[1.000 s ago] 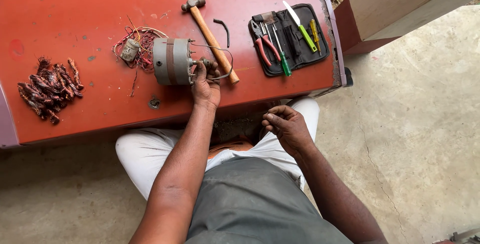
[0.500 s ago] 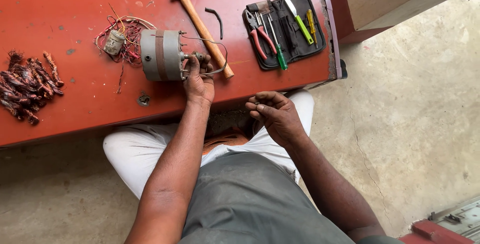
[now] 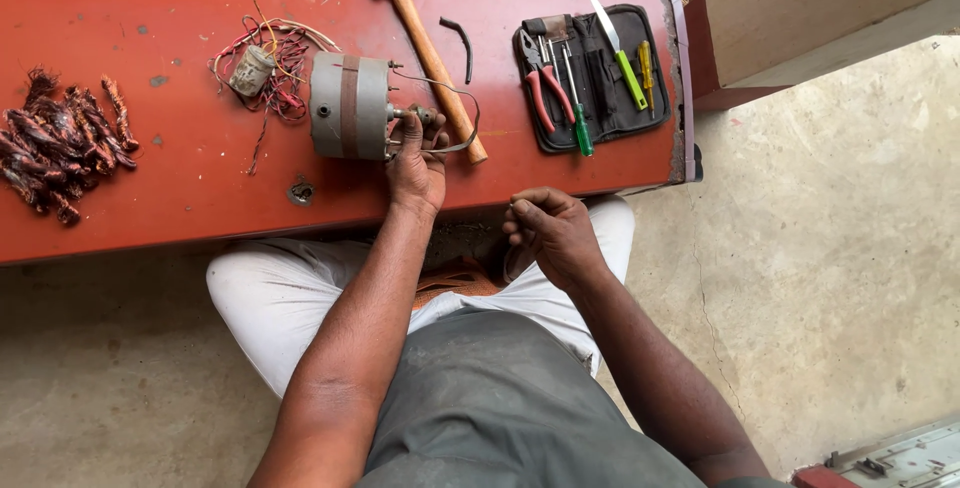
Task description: Repairing or rewinding an electric fan motor using tools and copper wire.
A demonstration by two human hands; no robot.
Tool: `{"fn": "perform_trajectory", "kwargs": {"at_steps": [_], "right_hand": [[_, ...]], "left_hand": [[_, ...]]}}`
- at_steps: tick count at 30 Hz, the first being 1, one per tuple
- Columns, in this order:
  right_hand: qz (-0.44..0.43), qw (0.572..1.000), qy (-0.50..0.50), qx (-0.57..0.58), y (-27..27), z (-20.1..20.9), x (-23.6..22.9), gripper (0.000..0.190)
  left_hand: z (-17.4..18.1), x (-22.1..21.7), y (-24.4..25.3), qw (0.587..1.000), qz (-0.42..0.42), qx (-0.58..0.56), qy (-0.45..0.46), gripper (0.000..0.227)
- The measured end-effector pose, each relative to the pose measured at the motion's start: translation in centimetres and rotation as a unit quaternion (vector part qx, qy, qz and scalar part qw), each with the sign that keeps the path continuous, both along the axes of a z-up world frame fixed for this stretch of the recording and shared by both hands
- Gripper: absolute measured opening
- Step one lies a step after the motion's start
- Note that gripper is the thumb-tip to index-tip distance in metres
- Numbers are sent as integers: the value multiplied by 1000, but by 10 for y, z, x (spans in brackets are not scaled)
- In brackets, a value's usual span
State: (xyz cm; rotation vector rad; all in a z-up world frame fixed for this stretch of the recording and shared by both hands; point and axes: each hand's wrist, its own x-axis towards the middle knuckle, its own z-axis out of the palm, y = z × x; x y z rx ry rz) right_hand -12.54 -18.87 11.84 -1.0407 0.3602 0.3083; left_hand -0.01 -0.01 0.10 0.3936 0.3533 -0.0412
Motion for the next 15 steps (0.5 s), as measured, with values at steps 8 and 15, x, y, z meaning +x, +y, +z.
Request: {"fn": "perform_trajectory", "kwargs": {"at_steps": [8, 15], "right_hand": [[79, 968, -89, -220, 39, -5, 90, 19], [146, 909, -148, -360, 67, 2, 134, 19]], "left_hand": [[1, -4, -1, 1000, 6, -4, 13, 32], [-5, -3, -4, 1000, 12, -11, -21, 31]]}}
